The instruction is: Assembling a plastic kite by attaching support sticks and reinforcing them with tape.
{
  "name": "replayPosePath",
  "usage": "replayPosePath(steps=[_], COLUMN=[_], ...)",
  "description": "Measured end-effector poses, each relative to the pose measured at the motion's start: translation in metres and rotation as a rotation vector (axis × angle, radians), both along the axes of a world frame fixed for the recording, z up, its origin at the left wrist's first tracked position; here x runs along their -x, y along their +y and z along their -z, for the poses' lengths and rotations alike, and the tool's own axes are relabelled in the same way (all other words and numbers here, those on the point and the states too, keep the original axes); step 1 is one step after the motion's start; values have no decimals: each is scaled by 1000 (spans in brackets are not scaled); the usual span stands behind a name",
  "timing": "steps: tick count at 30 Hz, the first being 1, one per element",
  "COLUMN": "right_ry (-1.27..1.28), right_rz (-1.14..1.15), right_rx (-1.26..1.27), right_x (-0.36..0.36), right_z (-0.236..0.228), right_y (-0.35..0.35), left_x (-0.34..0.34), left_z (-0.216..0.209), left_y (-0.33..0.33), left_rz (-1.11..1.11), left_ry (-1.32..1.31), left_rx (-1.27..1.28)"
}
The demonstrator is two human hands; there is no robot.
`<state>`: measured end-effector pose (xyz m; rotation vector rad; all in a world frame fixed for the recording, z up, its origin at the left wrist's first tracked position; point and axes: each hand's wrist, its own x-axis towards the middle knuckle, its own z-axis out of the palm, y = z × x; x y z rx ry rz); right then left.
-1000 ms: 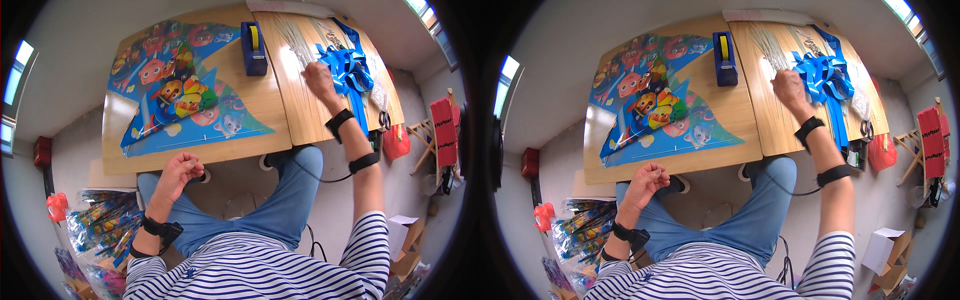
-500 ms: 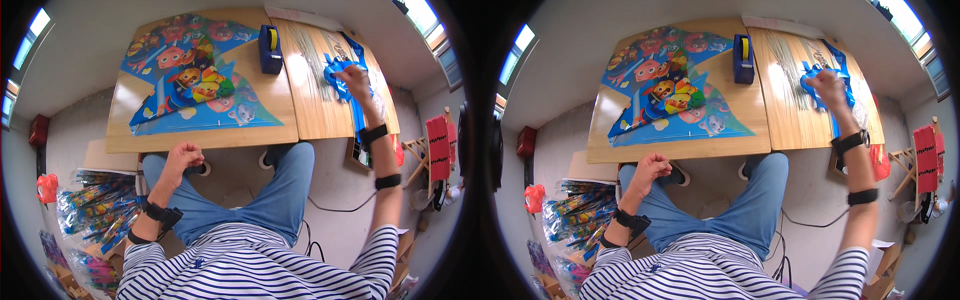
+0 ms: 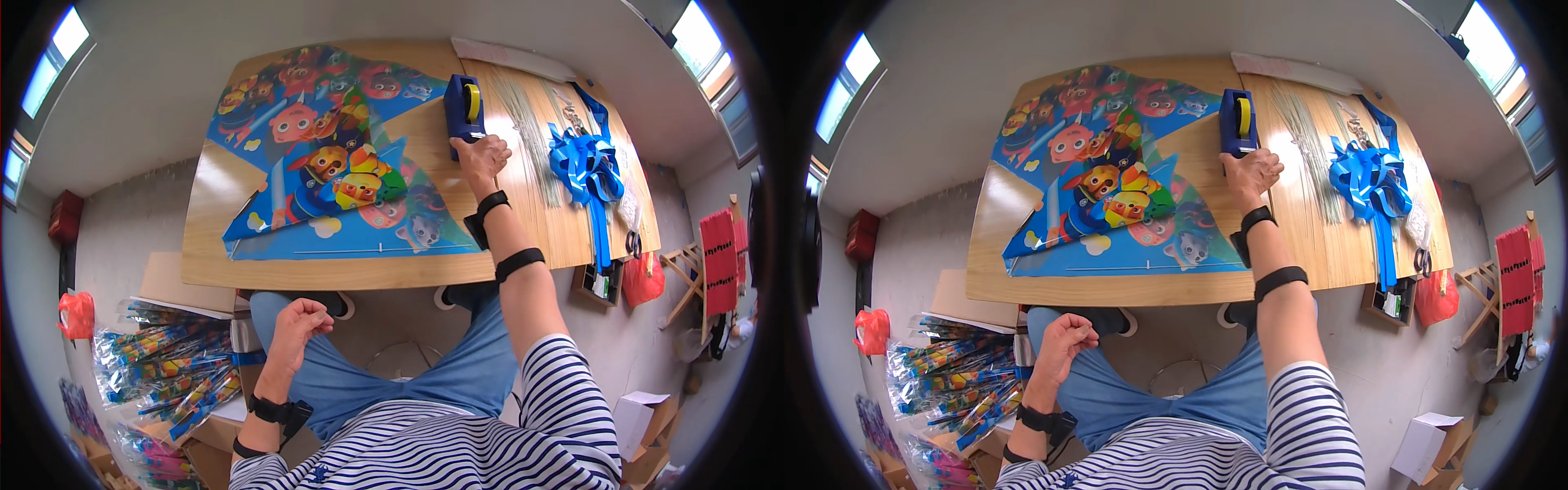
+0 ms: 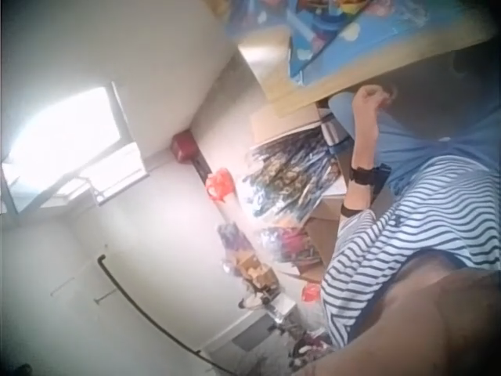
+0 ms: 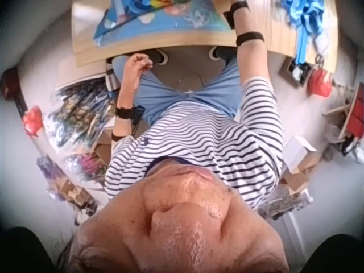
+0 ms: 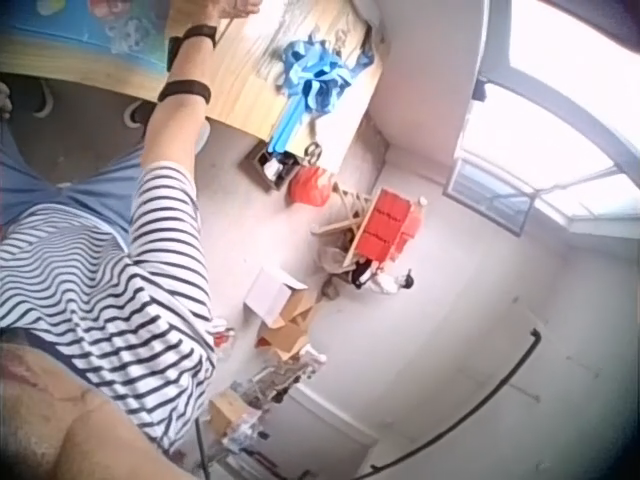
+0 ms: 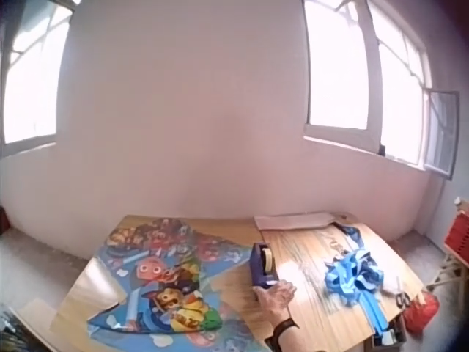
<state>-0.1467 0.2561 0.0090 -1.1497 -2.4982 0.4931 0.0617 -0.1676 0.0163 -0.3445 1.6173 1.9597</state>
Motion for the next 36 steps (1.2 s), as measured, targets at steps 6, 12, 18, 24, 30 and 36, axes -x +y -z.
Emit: replayPosePath(steps=[6, 12, 18, 24, 30, 36], right_ry=[48, 92, 331, 539, 491, 519], right_rz=[-20, -7, -119, -453, -443, -392], right_rx=[-171, -215, 180, 2158, 2015, 1736], right_x=[-14, -13, -58, -164, -185, -180], right_z=[15, 27, 21, 13, -19, -9], right_y=[34, 37, 28, -81, -124, -78], left_x=[10, 15, 27, 55, 57, 50], left_z=[5, 1, -11, -6, -6, 1], left_y=[1, 7, 7, 64, 94, 92], left_rz=[-4, -2, 5, 45, 99, 107], left_ry=[-18, 29, 171, 227, 244, 204], left_rx=[-22, -1, 11, -87, -99, -53])
